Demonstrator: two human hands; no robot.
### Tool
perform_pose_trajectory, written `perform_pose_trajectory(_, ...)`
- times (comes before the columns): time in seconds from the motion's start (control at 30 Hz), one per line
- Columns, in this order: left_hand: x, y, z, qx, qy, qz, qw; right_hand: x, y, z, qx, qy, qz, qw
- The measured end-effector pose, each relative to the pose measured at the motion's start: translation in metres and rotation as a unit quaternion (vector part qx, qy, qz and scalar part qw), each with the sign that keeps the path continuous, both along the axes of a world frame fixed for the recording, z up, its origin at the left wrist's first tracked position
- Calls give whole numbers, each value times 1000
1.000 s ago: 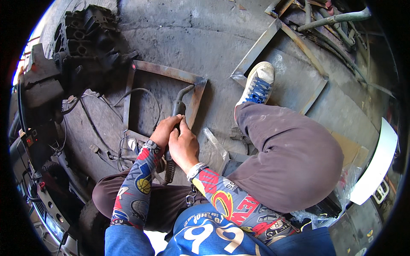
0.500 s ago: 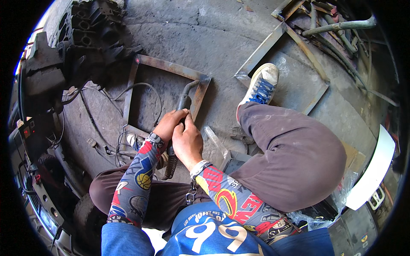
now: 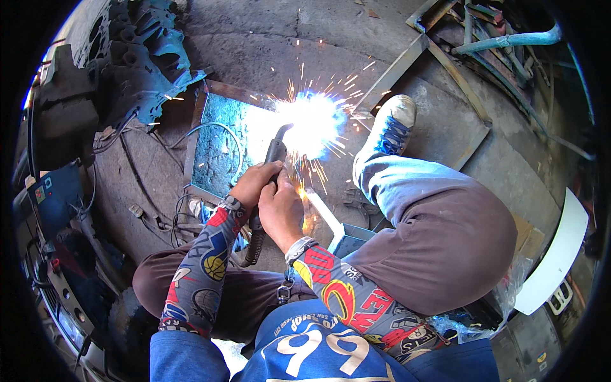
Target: The person uses an angle grinder to cut and smooth a metal bar, then positions it onto a rectangular metal frame. They use a hammer to adjust the fit and then weld the bar to the frame using a welding torch, creating bright sparks.
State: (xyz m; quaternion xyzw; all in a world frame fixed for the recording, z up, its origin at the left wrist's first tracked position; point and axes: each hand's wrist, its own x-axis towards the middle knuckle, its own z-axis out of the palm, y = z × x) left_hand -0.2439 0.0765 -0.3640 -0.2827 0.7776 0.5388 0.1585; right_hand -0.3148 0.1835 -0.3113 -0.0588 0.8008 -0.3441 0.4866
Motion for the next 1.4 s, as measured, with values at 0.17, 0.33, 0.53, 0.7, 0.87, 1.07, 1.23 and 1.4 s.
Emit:
perform_pose_trajectory(0.17, -3, 1, 9, -32, -8, -13, 999, 2, -1, -2, 1, 1, 0, 1000)
perform_pose_trajectory(0.33, -7, 3, 12, 136, -99, 137, 976, 6, -1, -7, -9, 15, -18, 1000)
perform_pose_trajectory(0.53, -1, 2, 6, -14, -27, -2, 1000, 9, -2, -11, 1, 17, -13, 1000)
perform_pose_trajectory(0.7, 4, 0, -1, -31, -3, -20, 999, 11, -2, -12, 10, -1, -12, 1000)
perform_pose_trajectory(0.87, 5, 0, -3, -40, 9, -19, 999, 10, -1, -11, -3, 5, -17, 1000)
perform_pose_trajectory(1.07, -5, 6, 1, 158, -114, 228, 954, 9, 0, -10, -5, 20, -3, 1000)
perform_pose_trajectory(1.23, -4, -1, -2, 50, -18, 90, 994, 10, -2, -12, -29, 41, -17, 999)
perform_pose_trajectory(1.4, -7, -7, -12, -15, -8, -27, 999, 4, 0, -12, -20, 38, -30, 999)
